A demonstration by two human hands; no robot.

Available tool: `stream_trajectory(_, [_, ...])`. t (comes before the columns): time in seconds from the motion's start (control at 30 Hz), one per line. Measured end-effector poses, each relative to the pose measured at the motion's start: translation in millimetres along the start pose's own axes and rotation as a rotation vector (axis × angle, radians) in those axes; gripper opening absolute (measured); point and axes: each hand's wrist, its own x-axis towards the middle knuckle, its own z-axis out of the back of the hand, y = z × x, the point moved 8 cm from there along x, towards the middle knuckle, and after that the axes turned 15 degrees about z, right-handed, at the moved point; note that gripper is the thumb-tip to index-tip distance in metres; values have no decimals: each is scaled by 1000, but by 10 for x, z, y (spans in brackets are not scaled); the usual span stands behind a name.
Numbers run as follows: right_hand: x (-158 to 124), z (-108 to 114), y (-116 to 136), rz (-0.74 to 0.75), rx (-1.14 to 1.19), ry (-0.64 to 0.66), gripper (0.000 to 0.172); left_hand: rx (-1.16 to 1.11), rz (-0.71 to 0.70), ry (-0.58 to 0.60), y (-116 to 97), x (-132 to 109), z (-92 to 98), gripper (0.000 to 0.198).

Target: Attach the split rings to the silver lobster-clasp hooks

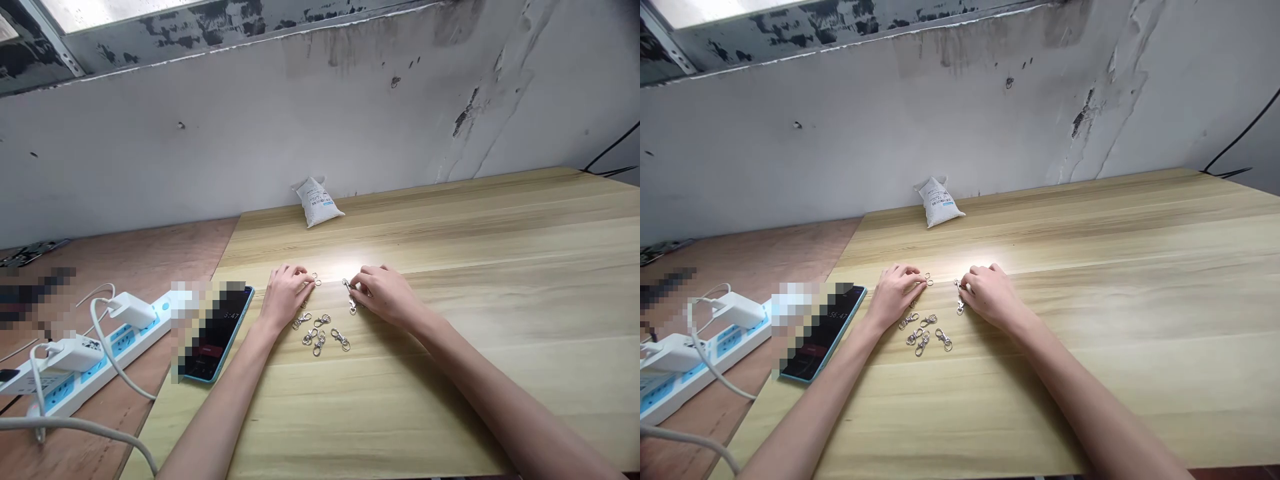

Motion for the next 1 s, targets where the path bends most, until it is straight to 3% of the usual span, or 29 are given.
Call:
stream_trajectory(0.4, [52, -48, 38, 4, -101, 14, 20, -266, 20, -14, -60, -57, 52, 3])
stream_trajectory(0.57, [50, -72, 3, -10, 15, -29, 15, -403, 33, 45, -58, -75, 16, 12])
stream_trajectory(0.77, [55, -65, 116, 90, 87, -25, 9, -373, -21, 83, -140, -108, -3, 13])
stream_trajectory(1.0, [74, -31, 249, 146, 102, -45, 11, -371, 11, 81, -159, -130, -13, 9])
